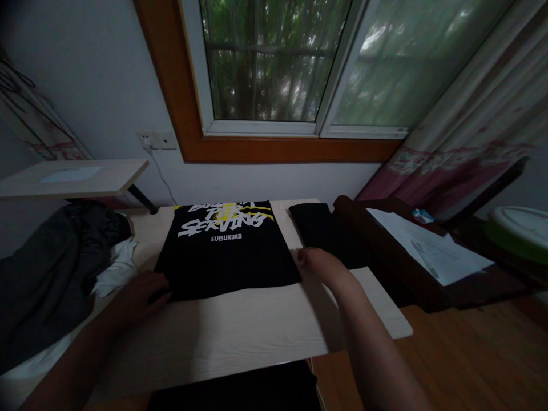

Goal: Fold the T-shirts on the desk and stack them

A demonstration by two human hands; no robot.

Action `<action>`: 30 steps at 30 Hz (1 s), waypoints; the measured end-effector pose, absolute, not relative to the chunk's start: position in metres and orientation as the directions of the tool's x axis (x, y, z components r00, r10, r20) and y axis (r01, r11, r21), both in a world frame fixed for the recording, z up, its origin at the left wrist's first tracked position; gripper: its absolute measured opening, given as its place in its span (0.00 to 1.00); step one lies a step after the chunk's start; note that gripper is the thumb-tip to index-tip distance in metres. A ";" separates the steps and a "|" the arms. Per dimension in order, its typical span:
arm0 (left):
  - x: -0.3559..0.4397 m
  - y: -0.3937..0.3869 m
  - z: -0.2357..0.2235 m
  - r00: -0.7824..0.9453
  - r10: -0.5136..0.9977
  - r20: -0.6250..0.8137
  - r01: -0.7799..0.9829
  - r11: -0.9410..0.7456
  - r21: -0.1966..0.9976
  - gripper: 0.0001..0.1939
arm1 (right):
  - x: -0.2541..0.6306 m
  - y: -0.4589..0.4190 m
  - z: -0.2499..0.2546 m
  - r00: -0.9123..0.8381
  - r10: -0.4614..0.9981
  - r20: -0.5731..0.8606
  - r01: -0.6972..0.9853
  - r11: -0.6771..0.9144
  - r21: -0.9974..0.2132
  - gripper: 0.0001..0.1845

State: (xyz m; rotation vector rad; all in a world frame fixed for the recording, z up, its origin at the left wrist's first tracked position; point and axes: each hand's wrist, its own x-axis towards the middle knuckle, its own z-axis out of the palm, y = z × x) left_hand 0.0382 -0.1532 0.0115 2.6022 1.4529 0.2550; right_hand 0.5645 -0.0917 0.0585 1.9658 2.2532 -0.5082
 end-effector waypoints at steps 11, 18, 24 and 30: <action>0.040 -0.150 0.006 0.455 0.888 0.074 0.865 -0.460 0.203 0.18 | 0.488 -0.052 0.047 -0.159 0.967 0.201 0.986 0.164 -0.012 0.21; 0.043 -0.145 0.003 0.294 0.946 0.135 0.909 -0.321 0.267 0.14 | 0.462 -0.030 0.025 -0.086 0.975 0.206 0.996 0.085 0.014 0.21; 0.050 -0.131 0.004 0.055 0.970 0.236 0.963 -0.114 0.246 0.16 | 0.468 -0.030 0.017 -0.016 0.978 0.206 0.999 0.010 0.033 0.22; 0.045 -0.106 0.005 -0.051 0.993 0.105 0.980 0.030 0.198 0.17 | 0.468 -0.030 0.015 0.055 0.988 0.144 0.997 -0.061 0.042 0.23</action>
